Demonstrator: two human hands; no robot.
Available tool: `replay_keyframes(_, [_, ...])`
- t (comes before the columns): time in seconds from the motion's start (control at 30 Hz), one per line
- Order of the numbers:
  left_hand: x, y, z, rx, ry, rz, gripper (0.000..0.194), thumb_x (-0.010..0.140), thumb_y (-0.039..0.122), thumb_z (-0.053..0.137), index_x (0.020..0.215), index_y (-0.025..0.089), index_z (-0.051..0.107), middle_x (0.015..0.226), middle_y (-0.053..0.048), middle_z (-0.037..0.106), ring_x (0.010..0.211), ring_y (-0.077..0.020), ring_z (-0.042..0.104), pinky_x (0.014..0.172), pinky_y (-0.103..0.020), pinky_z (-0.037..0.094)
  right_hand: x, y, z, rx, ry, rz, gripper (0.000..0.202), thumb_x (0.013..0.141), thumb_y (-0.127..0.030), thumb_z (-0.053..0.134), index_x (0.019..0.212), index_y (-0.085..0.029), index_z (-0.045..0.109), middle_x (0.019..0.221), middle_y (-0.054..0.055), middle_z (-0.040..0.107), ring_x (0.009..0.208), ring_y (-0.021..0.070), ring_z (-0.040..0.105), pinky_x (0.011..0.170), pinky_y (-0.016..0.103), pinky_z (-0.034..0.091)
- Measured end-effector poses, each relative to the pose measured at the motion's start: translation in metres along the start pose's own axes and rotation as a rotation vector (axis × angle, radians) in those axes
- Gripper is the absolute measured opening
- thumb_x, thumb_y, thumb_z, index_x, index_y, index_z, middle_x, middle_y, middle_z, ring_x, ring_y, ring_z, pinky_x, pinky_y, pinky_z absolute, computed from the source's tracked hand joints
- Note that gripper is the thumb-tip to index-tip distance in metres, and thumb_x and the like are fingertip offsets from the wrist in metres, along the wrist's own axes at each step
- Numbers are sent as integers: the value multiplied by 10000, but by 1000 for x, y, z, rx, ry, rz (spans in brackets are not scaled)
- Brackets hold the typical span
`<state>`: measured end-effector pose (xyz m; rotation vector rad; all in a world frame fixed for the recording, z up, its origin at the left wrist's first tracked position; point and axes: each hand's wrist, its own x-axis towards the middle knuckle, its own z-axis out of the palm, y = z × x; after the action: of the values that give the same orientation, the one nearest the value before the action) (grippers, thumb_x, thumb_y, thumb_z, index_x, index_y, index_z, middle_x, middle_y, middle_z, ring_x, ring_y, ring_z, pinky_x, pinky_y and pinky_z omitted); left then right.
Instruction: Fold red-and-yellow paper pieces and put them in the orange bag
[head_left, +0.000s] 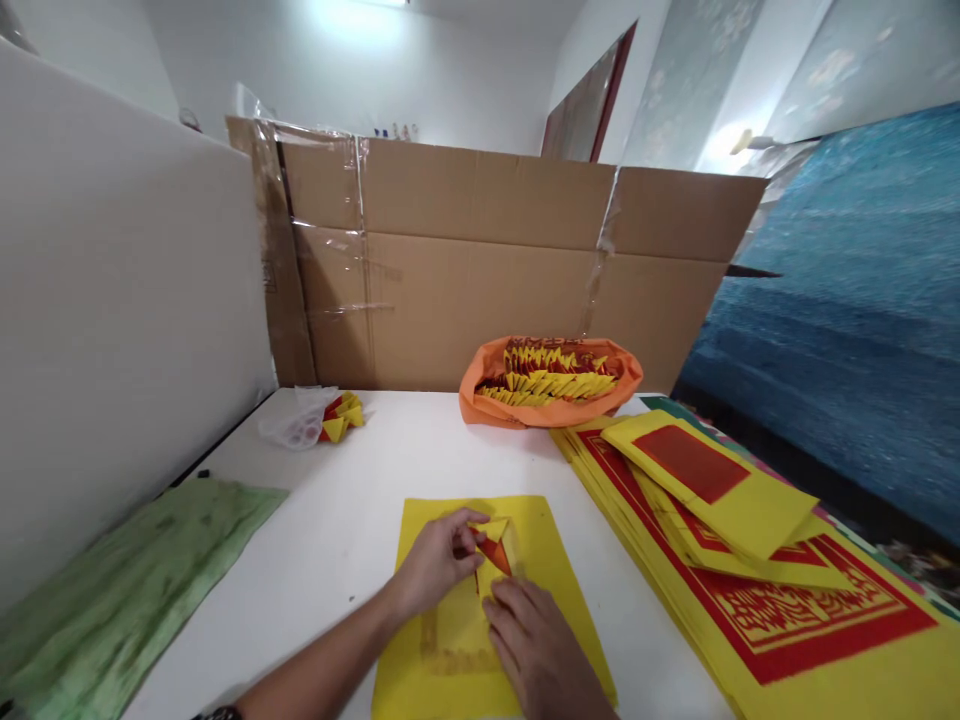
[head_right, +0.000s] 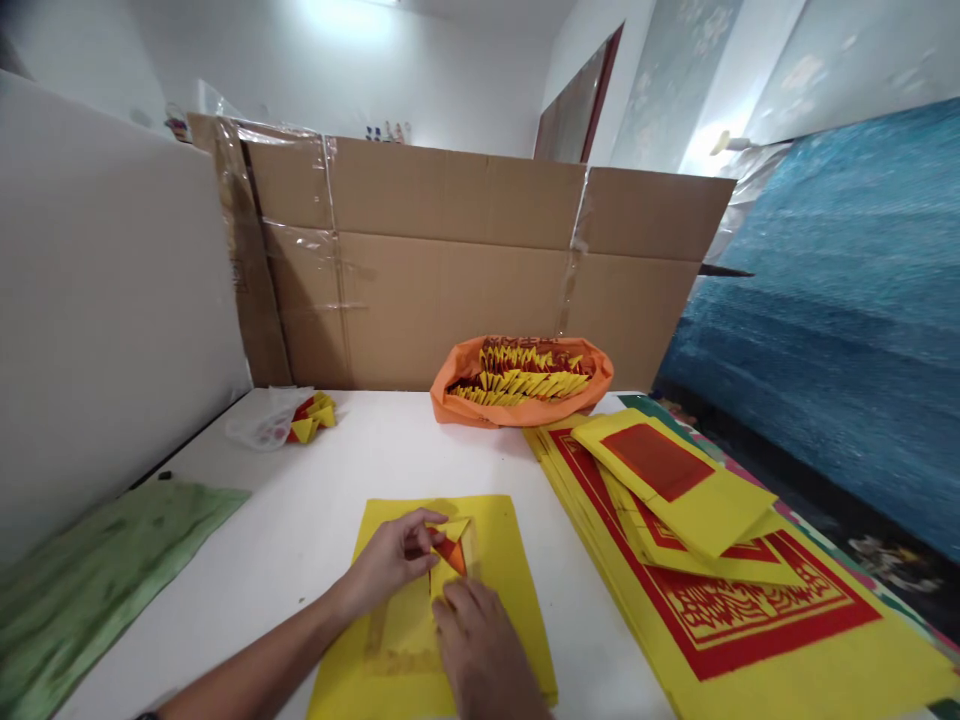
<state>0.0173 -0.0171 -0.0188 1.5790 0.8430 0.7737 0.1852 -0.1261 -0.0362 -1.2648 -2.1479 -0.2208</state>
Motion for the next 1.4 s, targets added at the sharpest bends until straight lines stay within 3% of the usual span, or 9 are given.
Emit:
replay_keyframes(0.2, [2, 1, -3, 71, -43, 21, 482, 776, 154, 638, 1252, 205, 577, 786, 15, 531, 1084, -231, 631, 972, -344, 475, -24, -14, 12, -120, 60, -19, 411, 890, -227, 508, 1291, -147, 557, 1345, 109, 584, 1258, 263, 510, 956, 375, 487])
replay_keyframes(0.37, [2, 7, -4, 44, -49, -8, 503, 766, 181, 663, 1258, 208, 566, 777, 16, 529, 1118, -247, 616, 1016, -371, 448, -29, -23, 18, -72, 39, 136, 476, 880, -241, 532, 1355, -237, 511, 1394, 70, 541, 1259, 269, 526, 956, 405, 463])
replay_keyframes(0.67, [0, 4, -2, 138, -43, 27, 515, 794, 174, 635, 1297, 225, 537, 779, 16, 516, 1043, -227, 616, 983, -370, 459, -27, -36, 10, 80, -113, 404, 500, 841, -312, 650, 1326, -371, 540, 1457, 63, 454, 1276, 397, 482, 915, 541, 417])
replay_keyframes(0.8, [-2, 9, -1, 376, 22, 133, 552, 775, 140, 647, 1300, 283, 552, 979, -33, 562, 974, -225, 571, 943, -396, 449, -27, -34, 7, 18, -110, 406, 497, 803, -380, 699, 1283, -401, 574, 1455, 67, 462, 1224, 420, 514, 889, 572, 407])
replay_keyframes(0.93, [3, 18, -1, 385, -17, 153, 733, 661, 128, 757, 1342, 274, 530, 1106, -73, 569, 1039, -263, 536, 946, -396, 428, -28, -17, 0, -43, -138, 285, 641, 680, -475, 793, 1279, -454, 565, 1448, 70, 475, 1036, 408, 603, 768, 520, 449])
replay_keyframes(1.07, [10, 15, 1, 430, -5, 165, 721, 593, 62, 741, 1276, 249, 607, 1076, -67, 596, 1012, -262, 534, 924, -386, 420, -13, 6, -14, 13, -235, 247, 704, 646, -368, 819, 1291, -449, 548, 1384, 53, 553, 837, 317, 635, 706, 445, 462])
replay_keyframes(1.23, [9, 15, 2, 194, 84, 7, 490, 643, 87, 672, 1125, 173, 672, 868, -23, 658, 771, -184, 570, 721, -282, 440, 25, 15, -26, 299, -139, 394, 643, 729, -148, 664, 1325, -313, 488, 1329, 54, 569, 1126, 297, 559, 925, 430, 441])
replay_keyframes(1.33, [1, 21, 1, -37, 115, -99, 213, 716, 255, 707, 890, 132, 698, 666, 8, 633, 574, -130, 513, 572, -236, 378, 42, 12, -26, 500, -119, 486, 470, 729, -106, 617, 1161, -271, 536, 1164, 46, 582, 947, 223, 606, 827, 354, 491])
replay_keyframes(1.4, [-4, 25, 0, -214, 148, -150, 262, 718, 372, 739, 780, 127, 672, 625, 5, 628, 532, -118, 509, 542, -226, 364, 48, 9, -25, 599, -111, 532, 369, 729, -95, 605, 1053, -255, 534, 1024, 18, 574, 768, 176, 591, 720, 311, 498])
